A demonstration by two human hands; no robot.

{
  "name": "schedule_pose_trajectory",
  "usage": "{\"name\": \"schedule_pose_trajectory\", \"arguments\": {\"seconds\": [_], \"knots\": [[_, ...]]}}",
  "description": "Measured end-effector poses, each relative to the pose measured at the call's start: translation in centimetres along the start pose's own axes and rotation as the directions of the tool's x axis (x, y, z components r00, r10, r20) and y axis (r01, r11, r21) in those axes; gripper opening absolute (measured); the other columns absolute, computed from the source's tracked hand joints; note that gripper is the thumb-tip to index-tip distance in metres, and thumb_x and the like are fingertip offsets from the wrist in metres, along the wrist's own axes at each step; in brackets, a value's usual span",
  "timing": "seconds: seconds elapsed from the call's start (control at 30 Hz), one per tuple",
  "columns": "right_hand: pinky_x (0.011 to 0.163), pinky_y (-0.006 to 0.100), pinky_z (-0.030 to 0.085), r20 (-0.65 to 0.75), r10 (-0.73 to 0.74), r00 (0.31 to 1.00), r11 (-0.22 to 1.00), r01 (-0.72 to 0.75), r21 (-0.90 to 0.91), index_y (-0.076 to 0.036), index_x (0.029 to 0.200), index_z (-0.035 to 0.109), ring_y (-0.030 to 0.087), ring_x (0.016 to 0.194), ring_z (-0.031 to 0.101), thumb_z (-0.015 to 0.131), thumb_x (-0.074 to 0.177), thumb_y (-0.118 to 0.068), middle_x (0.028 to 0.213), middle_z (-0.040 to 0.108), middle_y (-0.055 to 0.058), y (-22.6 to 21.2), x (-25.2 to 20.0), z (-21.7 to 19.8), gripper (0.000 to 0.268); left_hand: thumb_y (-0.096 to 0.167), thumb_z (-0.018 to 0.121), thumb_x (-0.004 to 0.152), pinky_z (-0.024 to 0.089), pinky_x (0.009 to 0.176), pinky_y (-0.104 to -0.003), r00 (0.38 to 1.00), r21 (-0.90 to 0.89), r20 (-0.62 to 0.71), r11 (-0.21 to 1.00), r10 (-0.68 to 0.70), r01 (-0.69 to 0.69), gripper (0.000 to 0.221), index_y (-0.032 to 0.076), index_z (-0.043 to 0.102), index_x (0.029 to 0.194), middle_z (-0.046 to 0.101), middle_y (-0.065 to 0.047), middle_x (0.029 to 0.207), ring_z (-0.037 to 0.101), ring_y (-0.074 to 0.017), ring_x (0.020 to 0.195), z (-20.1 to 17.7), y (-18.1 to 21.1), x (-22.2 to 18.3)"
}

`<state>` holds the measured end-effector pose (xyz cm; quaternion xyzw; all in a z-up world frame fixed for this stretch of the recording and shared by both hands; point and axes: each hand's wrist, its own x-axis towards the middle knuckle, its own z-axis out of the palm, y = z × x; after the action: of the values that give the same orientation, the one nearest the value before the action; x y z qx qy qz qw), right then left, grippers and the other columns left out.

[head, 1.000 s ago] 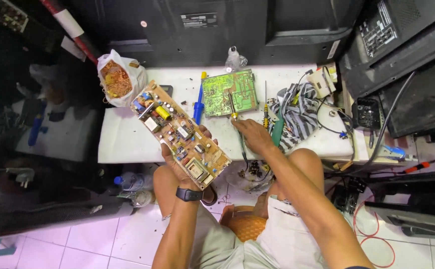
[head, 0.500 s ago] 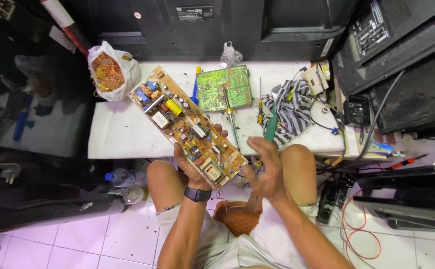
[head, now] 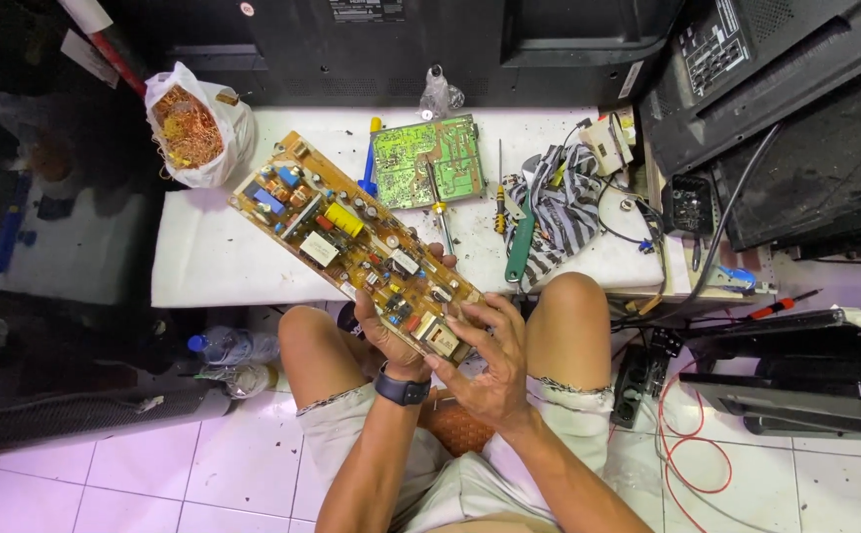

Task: The person is desoldering components from a green circuit board using a soldering iron and a desoldering pump on a repair bench.

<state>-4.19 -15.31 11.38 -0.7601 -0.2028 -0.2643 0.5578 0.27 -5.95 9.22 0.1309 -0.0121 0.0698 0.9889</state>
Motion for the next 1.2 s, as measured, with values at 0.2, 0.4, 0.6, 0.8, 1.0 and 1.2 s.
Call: {"name": "schedule_pose_trajectory", "arguments": {"seconds": [0.2, 0.4, 0.6, 0.8, 1.0, 1.2], "knots": [[0.097, 0.054, 0.029, -0.044, -0.061, 0.997, 0.997, 0.063, 0.043, -0.010, 0.109, 0.057, 0.035, 0.114, 0.041, 0.074, 0.066, -0.036, 0.112, 0.050, 0.016, 0.6, -1.2, 0.3, 0.053, 0.065, 0.044, 0.075, 0.049, 0.083, -0.046, 0.997, -0.023, -0.017, 0.997, -0.080, 0.079, 0.077, 0.004, 0.046, 0.123, 0.052, -0.023, 0.116, 0.055, -0.0364, 0.102, -0.1, 1.1, 0.0], [0.096, 0.055, 0.032, -0.052, -0.127, 0.991, 0.989, 0.131, 0.071, 0.001, 0.117, 0.047, 0.040, 0.115, 0.041, 0.079, 0.059, -0.038, 0.118, 0.046, 0.022, 1.9, -2.0, -0.3, 0.077, 0.063, 0.045, 0.076, 0.047, 0.085, -0.049, 0.985, -0.087, -0.029, 0.982, -0.170, 0.167, 0.076, 0.003, 0.045, 0.124, 0.051, -0.023, 0.117, 0.054, -0.0383, 0.103, -0.7, 1.8, 0.5], [0.096, 0.054, 0.032, -0.024, -0.118, 0.993, 0.976, 0.121, 0.180, 0.004, 0.127, 0.032, 0.040, 0.117, 0.039, 0.075, 0.065, -0.033, 0.122, 0.041, 0.027, 4.0, -2.0, -0.2, 0.085, 0.056, 0.046, 0.081, 0.043, 0.090, -0.052, 0.969, -0.191, -0.013, 0.952, -0.246, 0.239, 0.072, 0.002, 0.040, 0.128, 0.045, -0.022, 0.124, 0.048, -0.0383, 0.110, -0.4, 1.5, 0.2], [0.090, 0.051, 0.040, 0.015, -0.159, 0.987, 0.978, 0.156, 0.140, 0.007, 0.120, 0.042, 0.040, 0.109, 0.049, 0.076, 0.066, -0.025, 0.114, 0.050, 0.024, 6.2, -1.1, -0.3, 0.072, 0.057, 0.047, 0.078, 0.042, 0.091, -0.050, 0.931, -0.109, -0.101, 0.934, -0.351, 0.340, 0.073, 0.002, 0.042, 0.126, 0.049, -0.021, 0.122, 0.052, -0.0340, 0.108, 0.3, 1.8, 0.3], [0.082, 0.048, 0.047, -0.028, -0.192, 0.981, 0.963, 0.194, 0.185, 0.005, 0.107, 0.059, 0.039, 0.097, 0.057, 0.076, 0.065, -0.016, 0.102, 0.057, 0.023, 6.6, -0.3, 0.2, 0.050, 0.057, 0.048, 0.076, 0.044, 0.090, -0.049, 0.890, -0.158, -0.183, 0.906, -0.417, 0.392, 0.076, -0.001, 0.044, 0.124, 0.051, -0.024, 0.118, 0.055, -0.0355, 0.103, 1.1, 2.0, -0.3], [0.083, 0.045, 0.045, -0.025, -0.283, 0.959, 0.943, 0.282, 0.173, -0.001, 0.100, 0.066, 0.038, 0.092, 0.057, 0.072, 0.070, -0.030, 0.099, 0.059, 0.020, 5.8, 1.6, -0.4, 0.043, 0.055, 0.047, 0.076, 0.045, 0.090, -0.043, 0.844, -0.082, -0.258, 0.881, -0.471, 0.467, 0.076, -0.004, 0.044, 0.123, 0.055, -0.023, 0.113, 0.056, -0.0323, 0.101, 3.1, 2.7, -0.8]]}}
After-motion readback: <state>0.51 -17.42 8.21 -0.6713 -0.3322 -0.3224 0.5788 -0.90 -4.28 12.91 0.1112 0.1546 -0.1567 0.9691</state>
